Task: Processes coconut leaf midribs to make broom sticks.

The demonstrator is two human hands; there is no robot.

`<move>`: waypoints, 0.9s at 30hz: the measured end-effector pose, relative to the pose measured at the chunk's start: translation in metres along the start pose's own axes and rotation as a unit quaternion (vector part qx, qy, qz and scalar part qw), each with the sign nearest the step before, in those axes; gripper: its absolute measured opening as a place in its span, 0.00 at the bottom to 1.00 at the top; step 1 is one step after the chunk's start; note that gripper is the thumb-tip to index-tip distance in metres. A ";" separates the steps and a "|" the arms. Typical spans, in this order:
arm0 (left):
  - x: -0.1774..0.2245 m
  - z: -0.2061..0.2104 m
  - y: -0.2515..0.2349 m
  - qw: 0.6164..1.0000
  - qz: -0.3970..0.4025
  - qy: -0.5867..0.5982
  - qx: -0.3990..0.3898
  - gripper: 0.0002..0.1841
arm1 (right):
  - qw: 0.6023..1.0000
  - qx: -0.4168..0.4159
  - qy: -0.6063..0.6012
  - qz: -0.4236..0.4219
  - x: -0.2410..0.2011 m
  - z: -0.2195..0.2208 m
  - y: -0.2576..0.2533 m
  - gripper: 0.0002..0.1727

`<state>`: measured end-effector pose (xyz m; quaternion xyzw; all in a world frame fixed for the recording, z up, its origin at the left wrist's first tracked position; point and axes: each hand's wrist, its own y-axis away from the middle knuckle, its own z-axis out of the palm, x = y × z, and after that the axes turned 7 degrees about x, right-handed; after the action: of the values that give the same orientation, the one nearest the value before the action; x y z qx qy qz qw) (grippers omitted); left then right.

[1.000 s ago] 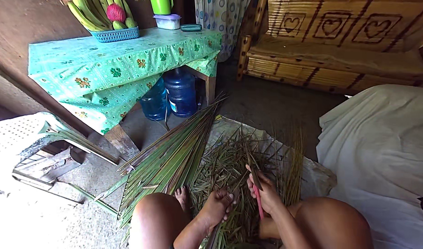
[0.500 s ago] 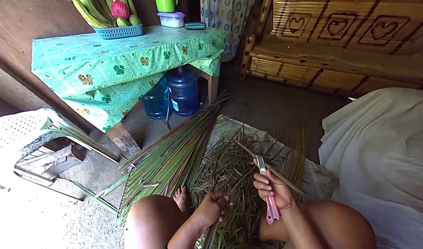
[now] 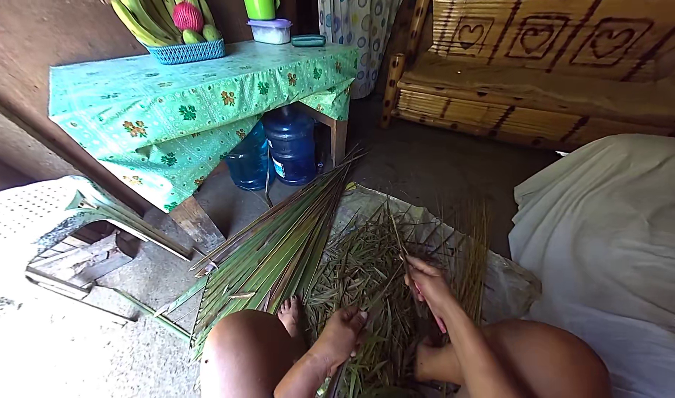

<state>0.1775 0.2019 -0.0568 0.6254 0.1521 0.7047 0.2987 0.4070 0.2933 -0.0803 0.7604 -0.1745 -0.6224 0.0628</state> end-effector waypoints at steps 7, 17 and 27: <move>-0.003 -0.008 -0.003 0.997 0.044 -0.020 0.060 0.12 | 0.947 -0.059 0.296 0.113 0.010 -0.001 -0.002 0.29; 0.003 0.010 -0.013 0.993 0.110 -0.019 0.043 0.12 | 0.945 -0.302 -0.105 0.073 -0.007 0.012 0.076 0.18; 0.002 0.007 0.004 0.999 0.028 0.008 0.014 0.14 | 0.962 -0.249 0.000 -0.108 0.003 0.011 0.074 0.15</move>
<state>0.1838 0.1987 -0.0518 0.6278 0.1471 0.7155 0.2689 0.3828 0.2243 -0.0624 0.7353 0.0694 -0.6489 0.1828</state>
